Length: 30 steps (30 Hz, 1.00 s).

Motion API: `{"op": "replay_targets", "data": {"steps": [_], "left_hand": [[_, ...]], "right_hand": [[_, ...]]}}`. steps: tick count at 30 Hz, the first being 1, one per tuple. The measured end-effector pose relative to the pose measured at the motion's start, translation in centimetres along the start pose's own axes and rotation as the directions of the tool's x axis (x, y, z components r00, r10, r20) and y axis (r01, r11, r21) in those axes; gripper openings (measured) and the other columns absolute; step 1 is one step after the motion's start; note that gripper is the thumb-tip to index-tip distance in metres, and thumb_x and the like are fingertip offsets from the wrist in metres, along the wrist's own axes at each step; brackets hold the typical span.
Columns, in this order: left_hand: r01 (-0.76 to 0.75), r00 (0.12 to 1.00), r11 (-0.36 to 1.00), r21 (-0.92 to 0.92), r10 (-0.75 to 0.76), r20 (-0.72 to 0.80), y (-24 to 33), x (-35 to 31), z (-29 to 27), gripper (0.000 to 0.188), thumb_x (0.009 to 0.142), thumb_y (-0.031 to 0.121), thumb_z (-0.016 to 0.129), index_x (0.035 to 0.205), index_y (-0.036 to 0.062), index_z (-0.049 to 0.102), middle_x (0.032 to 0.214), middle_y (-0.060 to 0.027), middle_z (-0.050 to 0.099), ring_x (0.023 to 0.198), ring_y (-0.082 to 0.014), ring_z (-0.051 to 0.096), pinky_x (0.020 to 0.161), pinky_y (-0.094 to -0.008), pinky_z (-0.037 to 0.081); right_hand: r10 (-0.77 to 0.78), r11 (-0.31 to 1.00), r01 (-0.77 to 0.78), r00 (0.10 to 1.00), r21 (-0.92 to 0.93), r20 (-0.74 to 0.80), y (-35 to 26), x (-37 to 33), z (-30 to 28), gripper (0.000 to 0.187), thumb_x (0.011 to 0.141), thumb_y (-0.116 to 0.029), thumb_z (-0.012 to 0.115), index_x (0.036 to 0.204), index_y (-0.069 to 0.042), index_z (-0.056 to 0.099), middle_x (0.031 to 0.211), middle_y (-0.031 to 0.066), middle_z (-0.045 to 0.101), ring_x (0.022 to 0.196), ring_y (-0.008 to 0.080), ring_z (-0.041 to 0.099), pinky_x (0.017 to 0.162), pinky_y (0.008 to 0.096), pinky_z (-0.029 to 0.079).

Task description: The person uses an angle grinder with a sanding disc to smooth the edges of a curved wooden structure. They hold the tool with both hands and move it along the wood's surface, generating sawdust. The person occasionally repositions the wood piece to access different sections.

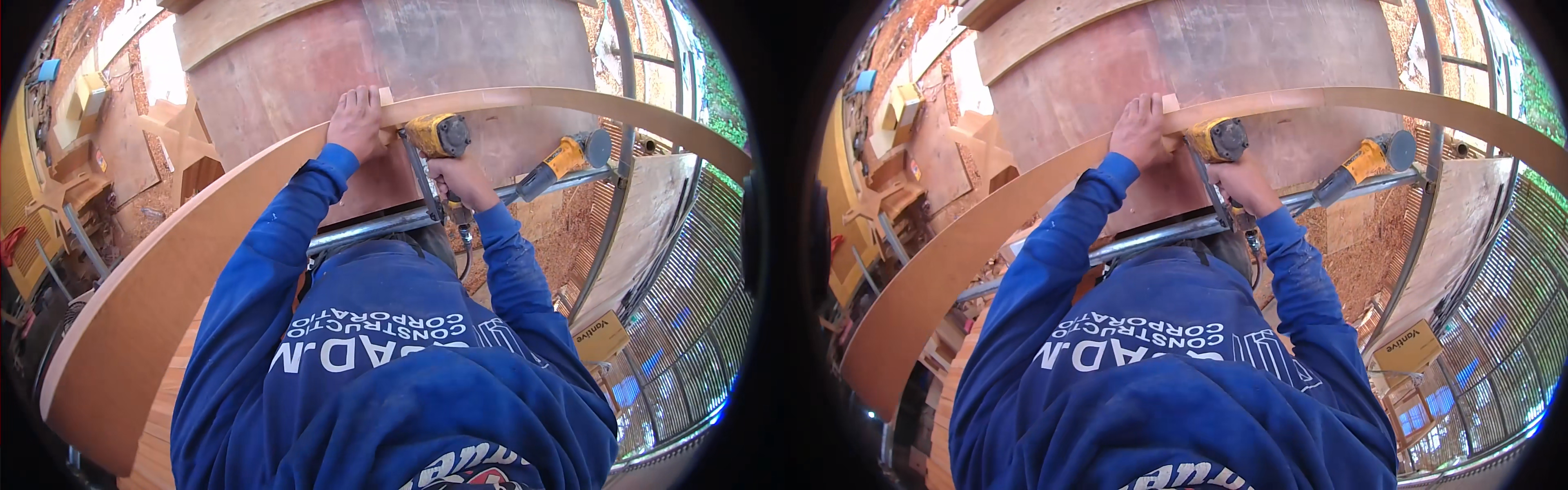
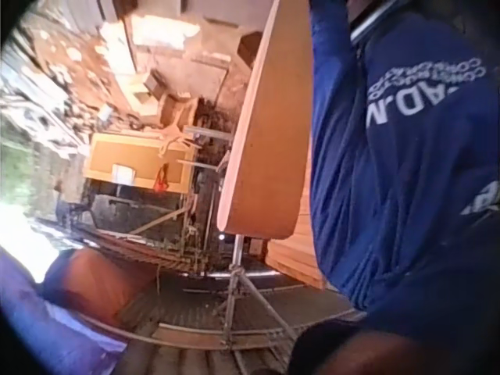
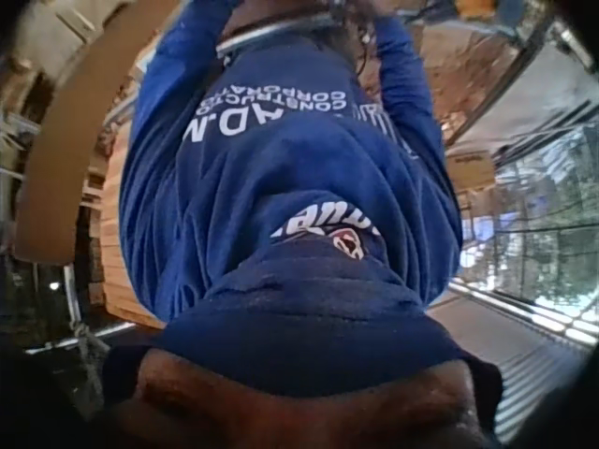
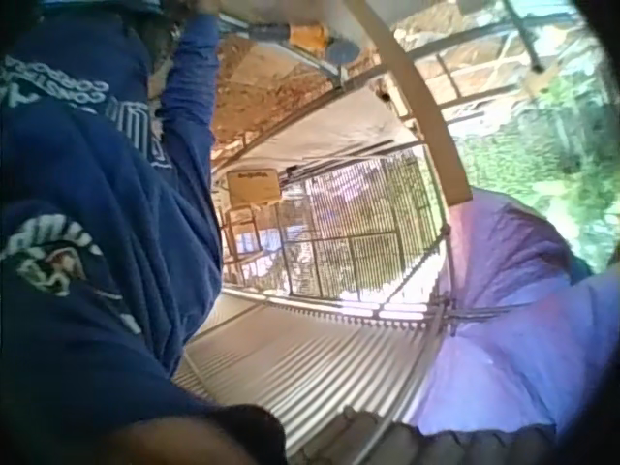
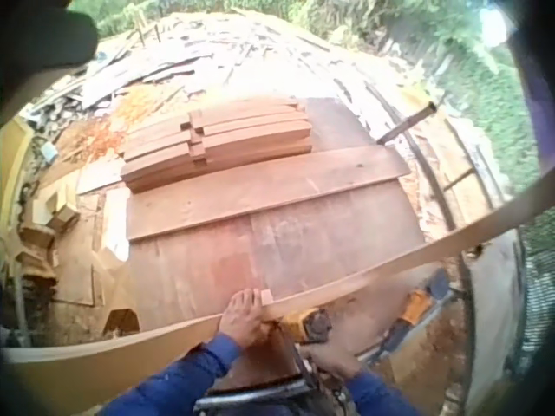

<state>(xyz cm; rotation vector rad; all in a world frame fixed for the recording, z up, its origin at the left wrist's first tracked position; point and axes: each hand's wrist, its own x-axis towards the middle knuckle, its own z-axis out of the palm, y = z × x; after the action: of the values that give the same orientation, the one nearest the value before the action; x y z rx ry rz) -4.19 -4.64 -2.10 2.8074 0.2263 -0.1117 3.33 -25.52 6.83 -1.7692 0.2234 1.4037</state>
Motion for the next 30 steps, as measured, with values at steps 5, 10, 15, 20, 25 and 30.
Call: {"op": "replay_targets", "data": {"steps": [5,10,15,20,25,30], "left_hand": [[0.017,0.999,0.999,0.040,-0.019,0.039,-0.2,0.0,1.0,0.086,0.059,0.030,0.083,0.127,-0.0066,0.045,0.114,-0.0184,0.052,0.114,-0.0356,0.053,0.103,-0.0411,0.044],[0.004,0.999,1.000,0.024,-0.005,0.036,0.2,0.2,0.3,0.079,0.062,0.028,0.078,0.125,-0.0084,0.047,0.112,-0.0188,0.052,0.110,-0.0347,0.053,0.100,-0.0403,0.044],[0.009,1.000,1.000,-0.017,-0.009,0.020,0.2,0.2,-0.3,0.087,0.058,0.027,0.080,0.128,-0.0104,0.045,0.113,-0.0204,0.051,0.113,-0.0363,0.052,0.103,-0.0404,0.043],[0.007,1.000,0.999,-0.034,-0.006,0.021,0.1,0.1,-0.8,0.071,0.059,0.019,0.069,0.121,-0.0077,0.050,0.107,-0.0187,0.053,0.105,-0.0336,0.054,0.098,-0.0401,0.043],[-0.002,1.000,0.999,0.034,0.003,-0.030,0.0,0.0,0.1,0.068,0.061,0.017,0.069,0.121,-0.0072,0.050,0.106,-0.0182,0.053,0.104,-0.0329,0.054,0.098,-0.0403,0.042],[0.006,0.998,0.999,0.037,-0.009,0.064,0.3,0.1,-0.7,0.078,0.060,0.020,0.067,0.127,-0.0126,0.046,0.108,-0.0206,0.052,0.107,-0.0353,0.052,0.101,-0.0397,0.042]], "right_hand": [[-0.021,0.989,0.012,0.998,-0.151,-0.060,-0.4,0.1,0.7,0.006,0.076,-0.008,0.063,0.076,-0.003,0.062,0.061,0.0022,0.055,0.049,0.0117,0.053,0.044,0.0299,0.041],[0.004,0.992,-0.014,0.997,-0.127,-0.075,-0.5,0.7,1.0,0.009,0.074,-0.007,0.063,0.080,-0.001,0.062,0.061,0.0047,0.055,0.046,0.0147,0.054,0.040,0.0308,0.040],[0.000,0.991,-0.007,0.999,-0.132,-0.053,-1.8,0.0,0.3,0.013,0.075,-0.006,0.062,0.086,-0.001,0.065,0.060,0.0028,0.054,0.044,0.0132,0.051,0.039,0.0304,0.040],[-0.049,0.998,0.049,0.999,0.036,0.011,-3.8,-1.3,-0.7,0.030,0.077,-0.002,0.059,0.107,0.000,0.064,0.063,0.0000,0.052,0.045,0.0099,0.048,0.043,0.0275,0.041],[-0.033,0.999,0.033,0.997,0.005,0.076,-7.9,1.6,-0.3,0.030,0.079,-0.002,0.058,0.108,-0.001,0.061,0.061,-0.0018,0.048,0.046,0.0085,0.046,0.044,0.0265,0.041],[0.042,0.995,-0.033,0.994,-0.091,0.102,-10.1,3.9,-0.5,0.004,0.078,-0.006,0.060,0.081,-0.006,0.062,0.058,-0.0008,0.051,0.045,0.0097,0.049,0.042,0.0269,0.040]]}}
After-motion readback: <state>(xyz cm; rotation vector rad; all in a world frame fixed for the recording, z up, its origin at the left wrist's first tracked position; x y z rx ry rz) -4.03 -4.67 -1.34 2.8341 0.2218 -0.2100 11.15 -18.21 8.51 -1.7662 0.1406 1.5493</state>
